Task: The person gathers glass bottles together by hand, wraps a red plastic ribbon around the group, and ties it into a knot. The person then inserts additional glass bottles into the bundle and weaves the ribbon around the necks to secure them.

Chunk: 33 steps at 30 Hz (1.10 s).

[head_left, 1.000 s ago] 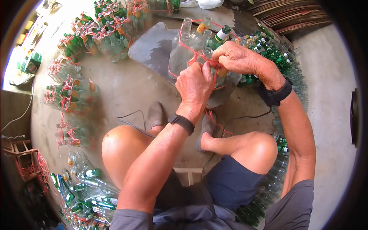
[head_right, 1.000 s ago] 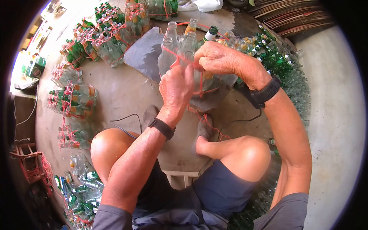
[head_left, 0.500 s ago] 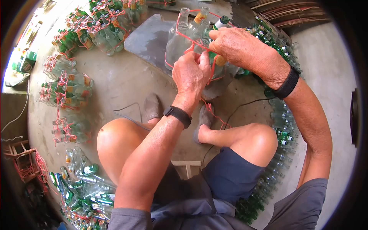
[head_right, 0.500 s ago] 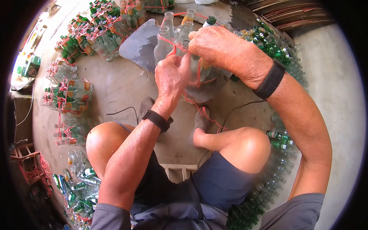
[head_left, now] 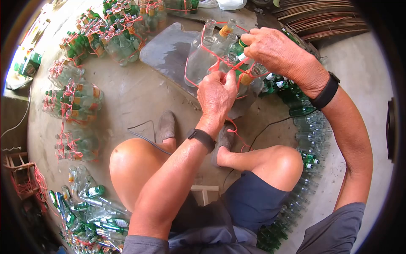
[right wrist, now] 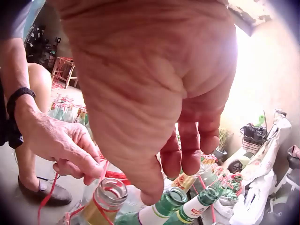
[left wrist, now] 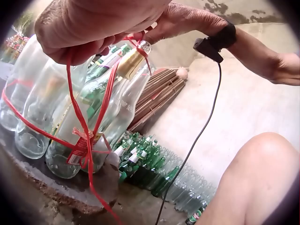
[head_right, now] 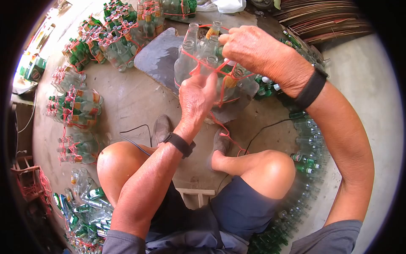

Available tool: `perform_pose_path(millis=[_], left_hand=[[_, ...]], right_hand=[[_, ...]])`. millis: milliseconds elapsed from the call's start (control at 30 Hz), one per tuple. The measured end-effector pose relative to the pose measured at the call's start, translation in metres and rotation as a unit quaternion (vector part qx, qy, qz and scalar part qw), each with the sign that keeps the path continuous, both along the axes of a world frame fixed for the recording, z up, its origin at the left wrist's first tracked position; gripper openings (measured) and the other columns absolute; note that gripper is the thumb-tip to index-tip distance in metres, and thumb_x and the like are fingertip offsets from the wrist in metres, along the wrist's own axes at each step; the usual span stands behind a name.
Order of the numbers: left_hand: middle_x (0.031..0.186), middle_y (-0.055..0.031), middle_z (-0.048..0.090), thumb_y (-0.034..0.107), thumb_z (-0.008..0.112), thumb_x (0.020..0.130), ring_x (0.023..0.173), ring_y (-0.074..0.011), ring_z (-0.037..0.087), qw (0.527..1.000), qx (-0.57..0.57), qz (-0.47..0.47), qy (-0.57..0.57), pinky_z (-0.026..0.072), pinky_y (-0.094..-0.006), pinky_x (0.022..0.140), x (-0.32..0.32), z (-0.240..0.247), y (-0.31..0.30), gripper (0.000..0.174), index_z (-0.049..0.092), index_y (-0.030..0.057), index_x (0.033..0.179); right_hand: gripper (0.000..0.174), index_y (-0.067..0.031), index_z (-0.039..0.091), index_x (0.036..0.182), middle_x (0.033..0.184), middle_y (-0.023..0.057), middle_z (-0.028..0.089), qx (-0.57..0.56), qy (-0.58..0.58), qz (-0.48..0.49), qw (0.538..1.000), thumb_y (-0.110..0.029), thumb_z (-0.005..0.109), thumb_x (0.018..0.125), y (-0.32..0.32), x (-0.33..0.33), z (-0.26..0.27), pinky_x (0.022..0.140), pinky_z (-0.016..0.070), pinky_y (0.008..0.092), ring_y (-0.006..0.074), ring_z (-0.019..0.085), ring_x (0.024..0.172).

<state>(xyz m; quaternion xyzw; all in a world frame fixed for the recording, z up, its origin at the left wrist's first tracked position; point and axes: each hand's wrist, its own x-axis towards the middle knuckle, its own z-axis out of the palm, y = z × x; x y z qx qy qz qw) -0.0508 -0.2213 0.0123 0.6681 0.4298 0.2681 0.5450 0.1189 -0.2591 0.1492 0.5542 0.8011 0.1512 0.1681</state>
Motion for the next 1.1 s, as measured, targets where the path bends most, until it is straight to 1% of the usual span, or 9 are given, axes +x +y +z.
perform_pose_path(millis=[167,267,300,367,400,467,567,800,1100], left_hand=[[0.075,-0.0221,0.072,0.036,0.069,0.095,0.075,-0.0425,0.072,0.999,-0.035,-0.005,-0.034,0.0557,-0.0497,0.074,0.002,0.0,0.0,0.039,0.076,-0.0013,0.085],[0.077,-0.0227,0.072,0.035,0.068,0.097,0.077,-0.0432,0.072,0.999,-0.038,-0.012,-0.002,0.0555,-0.0502,0.075,0.001,0.003,-0.002,0.039,0.076,-0.0017,0.086],[0.078,-0.023,0.073,0.034,0.067,0.098,0.078,-0.0435,0.073,0.999,-0.048,-0.016,-0.008,0.0555,-0.0504,0.076,0.001,0.002,-0.004,0.039,0.076,-0.0017,0.087],[0.08,-0.0233,0.073,0.034,0.067,0.098,0.08,-0.0439,0.073,0.998,-0.056,-0.02,-0.016,0.0555,-0.0506,0.076,0.004,0.001,-0.006,0.039,0.077,-0.0016,0.088],[0.081,-0.0235,0.074,0.034,0.066,0.099,0.081,-0.0441,0.073,0.998,-0.059,-0.021,-0.015,0.0556,-0.0507,0.077,0.005,0.001,-0.007,0.039,0.077,-0.0015,0.089],[0.082,-0.0237,0.074,0.034,0.066,0.099,0.082,-0.0444,0.073,0.998,-0.061,-0.023,-0.013,0.0557,-0.0508,0.078,0.005,0.002,-0.009,0.038,0.077,-0.0013,0.09],[0.083,-0.0234,0.074,0.035,0.065,0.099,0.083,-0.0444,0.073,0.998,-0.063,-0.026,-0.016,0.0558,-0.0504,0.078,0.008,-0.001,-0.011,0.039,0.077,-0.0013,0.092],[0.084,-0.0226,0.075,0.034,0.066,0.099,0.085,-0.0424,0.074,0.996,-0.08,-0.032,-0.022,0.0562,-0.0492,0.08,0.013,0.007,-0.015,0.037,0.077,-0.0014,0.095],[0.086,-0.0218,0.076,0.032,0.068,0.097,0.086,-0.0403,0.075,0.997,-0.048,-0.009,-0.055,0.0568,-0.0472,0.08,0.018,0.005,-0.021,0.035,0.076,-0.0022,0.096]], right_hand=[[0.004,-0.0023,0.066,0.073,0.09,0.0083,0.061,-0.028,0.04,0.013,0.999,-0.002,0.069,0.076,0.003,0.008,0.01,0.08,0.0545,0.0403,0.028,0.065,0.092],[0.011,0.0016,0.067,0.08,0.084,0.0139,0.061,-0.076,0.237,-0.06,0.967,-0.005,0.071,0.071,0.007,0.015,0.011,0.071,0.0534,0.0434,0.0331,0.066,0.076],[0.011,0.0016,0.067,0.08,0.084,0.0139,0.061,-0.077,0.237,-0.061,0.967,-0.005,0.071,0.071,0.005,0.015,0.009,0.071,0.0534,0.0434,0.0331,0.066,0.076],[0.012,0.0026,0.064,0.081,0.082,0.0104,0.063,-0.11,0.377,-0.161,0.906,-0.006,0.071,0.077,0.001,0.014,0.008,0.07,0.0525,0.0396,0.0249,0.064,0.074],[0.012,0.0026,0.064,0.081,0.082,0.0104,0.063,-0.11,0.376,-0.16,0.906,-0.006,0.071,0.077,-0.002,0.011,0.008,0.07,0.0525,0.0396,0.0249,0.064,0.074],[0.014,0.0021,0.062,0.085,0.079,0.0063,0.063,-0.11,0.458,-0.225,0.853,-0.009,0.071,0.084,-0.008,0.007,0.008,0.07,0.0508,0.0364,0.0171,0.059,0.073],[0.016,0.0005,0.06,0.088,0.077,0.0036,0.062,-0.14,0.492,-0.262,0.818,-0.011,0.071,0.088,-0.012,0.018,0.0,0.07,0.0498,0.0342,0.0134,0.056,0.075],[0.015,-0.0008,0.056,0.091,0.072,0.0039,0.057,-0.112,0.437,-0.228,0.863,-0.008,0.07,0.091,-0.01,0.021,0.003,0.066,0.0465,0.034,0.0123,0.05,0.071],[0.019,0.0002,0.059,0.079,0.064,0.0056,0.053,-0.123,0.366,-0.25,0.888,-0.013,0.073,0.082,-0.006,0.042,0.009,0.06,0.0434,0.0358,0.0142,0.048,0.063]])
